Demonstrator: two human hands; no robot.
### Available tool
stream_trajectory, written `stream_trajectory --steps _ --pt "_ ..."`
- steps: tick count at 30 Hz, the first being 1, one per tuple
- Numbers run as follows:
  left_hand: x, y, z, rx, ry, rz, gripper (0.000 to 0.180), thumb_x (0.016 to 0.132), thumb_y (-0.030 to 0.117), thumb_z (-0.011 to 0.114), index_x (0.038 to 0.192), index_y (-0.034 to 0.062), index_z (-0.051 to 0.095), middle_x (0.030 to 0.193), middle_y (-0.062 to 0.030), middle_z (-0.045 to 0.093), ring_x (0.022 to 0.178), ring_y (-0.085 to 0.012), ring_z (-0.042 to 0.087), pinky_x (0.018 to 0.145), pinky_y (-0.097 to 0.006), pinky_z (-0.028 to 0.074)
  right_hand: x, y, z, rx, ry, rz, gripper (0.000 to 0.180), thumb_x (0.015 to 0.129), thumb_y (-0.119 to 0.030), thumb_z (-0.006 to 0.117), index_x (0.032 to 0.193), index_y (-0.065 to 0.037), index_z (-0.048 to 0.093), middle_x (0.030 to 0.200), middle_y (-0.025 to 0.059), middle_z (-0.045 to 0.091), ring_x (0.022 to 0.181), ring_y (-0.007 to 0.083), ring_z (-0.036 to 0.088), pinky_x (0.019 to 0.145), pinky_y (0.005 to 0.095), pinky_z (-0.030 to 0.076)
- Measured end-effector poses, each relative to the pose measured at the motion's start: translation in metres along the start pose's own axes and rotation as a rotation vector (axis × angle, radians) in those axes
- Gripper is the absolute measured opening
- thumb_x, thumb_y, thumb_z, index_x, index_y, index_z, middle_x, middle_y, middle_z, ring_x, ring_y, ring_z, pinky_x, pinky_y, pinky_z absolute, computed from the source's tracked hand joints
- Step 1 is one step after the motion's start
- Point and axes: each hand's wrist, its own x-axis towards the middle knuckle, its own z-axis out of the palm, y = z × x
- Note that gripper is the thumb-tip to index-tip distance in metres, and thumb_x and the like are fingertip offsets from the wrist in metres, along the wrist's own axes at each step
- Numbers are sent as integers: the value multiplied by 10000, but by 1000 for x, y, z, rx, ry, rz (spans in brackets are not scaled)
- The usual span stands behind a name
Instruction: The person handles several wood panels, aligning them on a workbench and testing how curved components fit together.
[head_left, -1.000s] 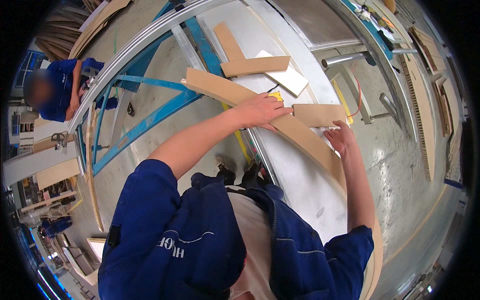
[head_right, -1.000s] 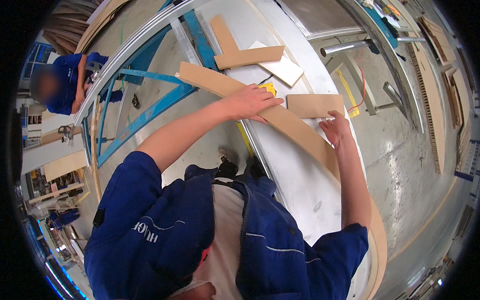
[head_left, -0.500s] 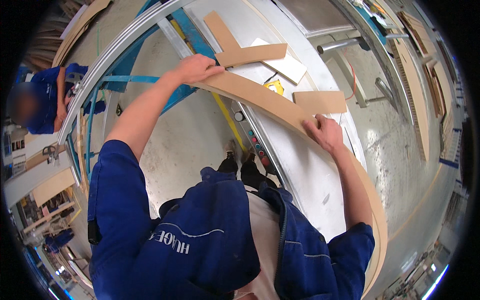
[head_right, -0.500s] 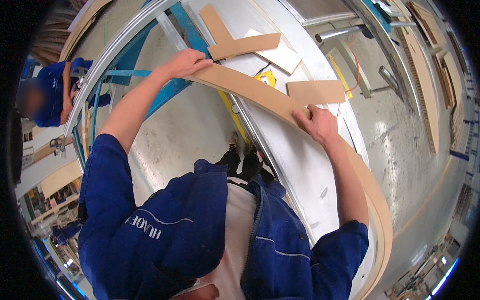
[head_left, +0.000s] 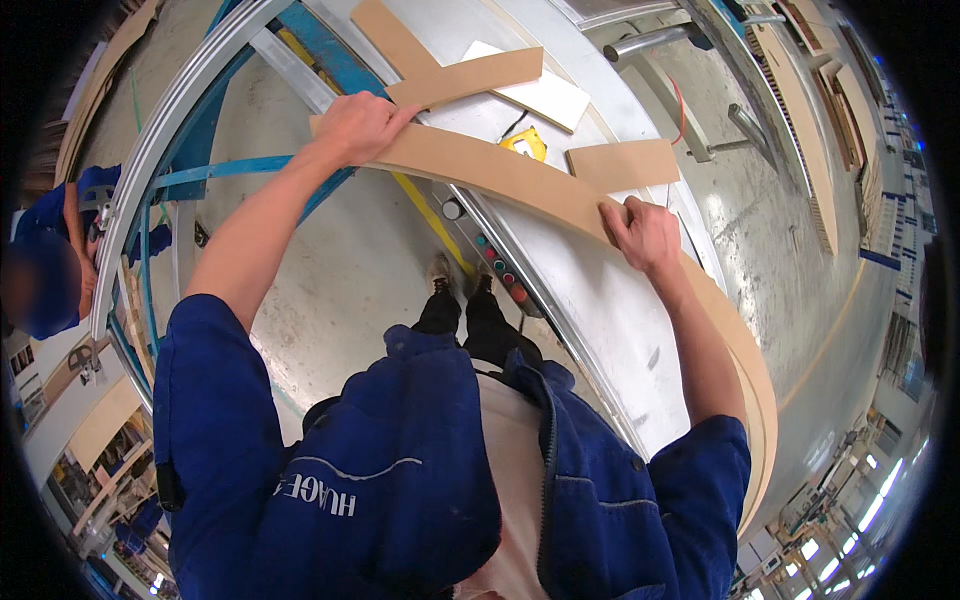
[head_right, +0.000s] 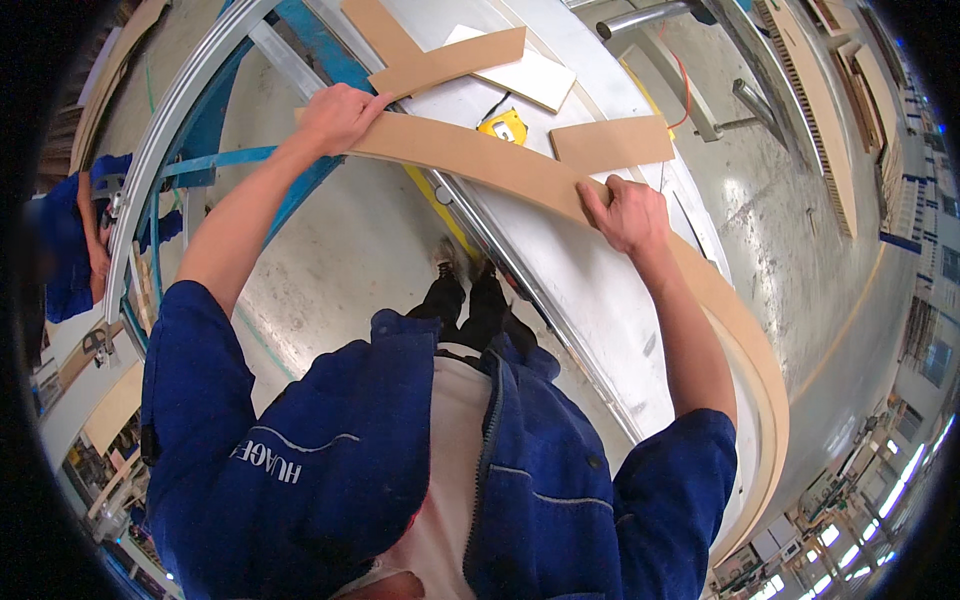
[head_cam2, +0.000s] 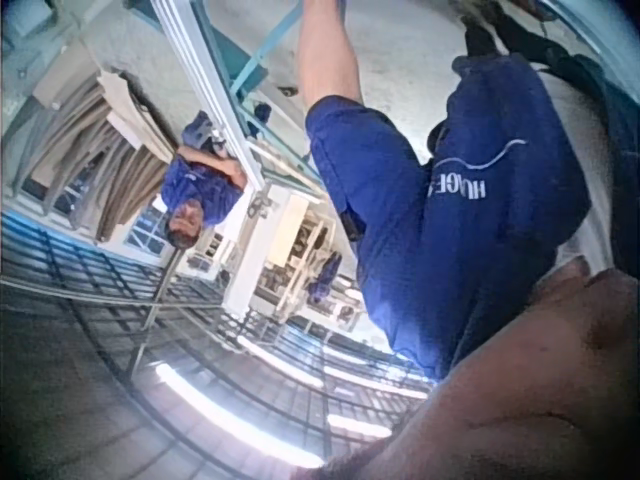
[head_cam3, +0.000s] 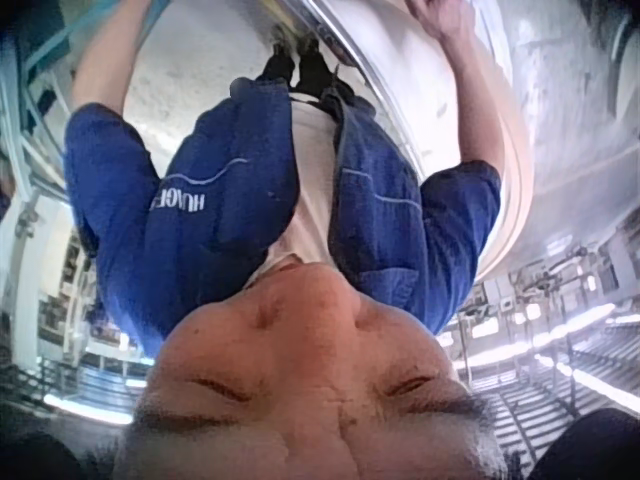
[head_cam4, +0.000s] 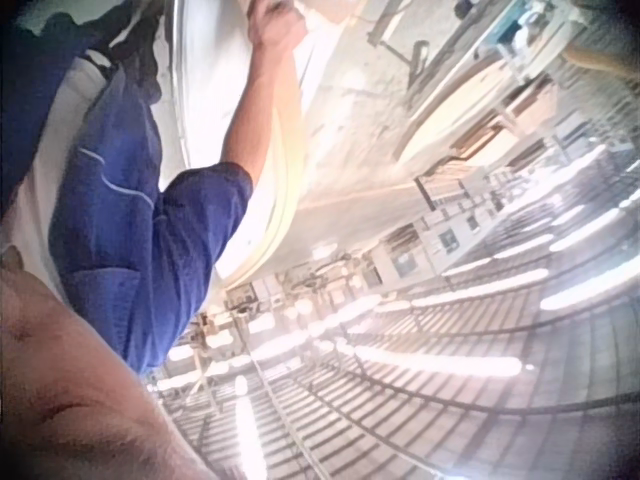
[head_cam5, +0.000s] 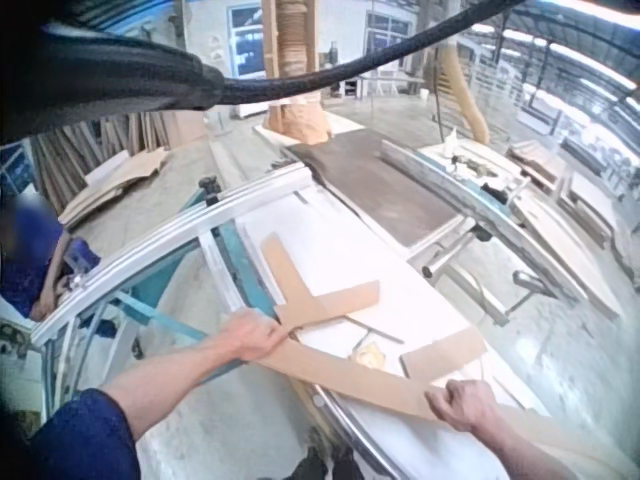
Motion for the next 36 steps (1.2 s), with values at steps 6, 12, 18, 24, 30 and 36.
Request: stream_trajectory --steps 6,12,18,24,30,36 --pt "-1 4 -6 -19 -33 -57 608 1076 504 452 822 50 766 822 -217 714 810 -443 668 751 -531 531 0 -4 1 -19 1 33 599 960 -560 641 658 -43 635 625 154 654 604 365 652 617 457 525" --pt "6 11 -8 -31 -45 26 533 1036 487 519 894 26 745 910 -220 728 887 -437 670 789 -524 518 -5 13 8 -24 -2 38 647 928 -670 592 782 -56 732 727 178 723 724 372 719 693 484 571" --pt "-3 51 -21 -33 17 555 687 778 374 847 1349 94 588 1239 -150 670 1147 -381 645 950 -476 531 -29 40 -4 -79 101 -337 672 831 -542 763 1293 -94 573 1123 144 681 1071 319 670 911 468 533" --pt "-4 45 -8 -15 -44 500 658 765 301 884 1291 71 562 1150 -163 689 1054 -393 671 879 -461 551 -40 42 0 -32 7 -211 650 813 -448 814 1292 -104 543 1107 120 661 1056 352 673 865 469 552" --pt "-7 47 -7 41 11 534 632 806 362 859 1269 53 559 1126 -153 675 1052 -371 672 849 -464 549 -45 42 12 -53 140 -250 631 816 -466 819 1252 -94 556 1090 119 662 1020 340 685 840 457 568" --pt "-12 41 -4 40 14 507 681 822 439 839 1303 44 564 1163 -129 675 1064 -348 678 862 -456 555 -43 38 7 -67 126 -242 624 782 -398 870 1232 -95 563 1046 107 628 967 337 679 796 439 553"
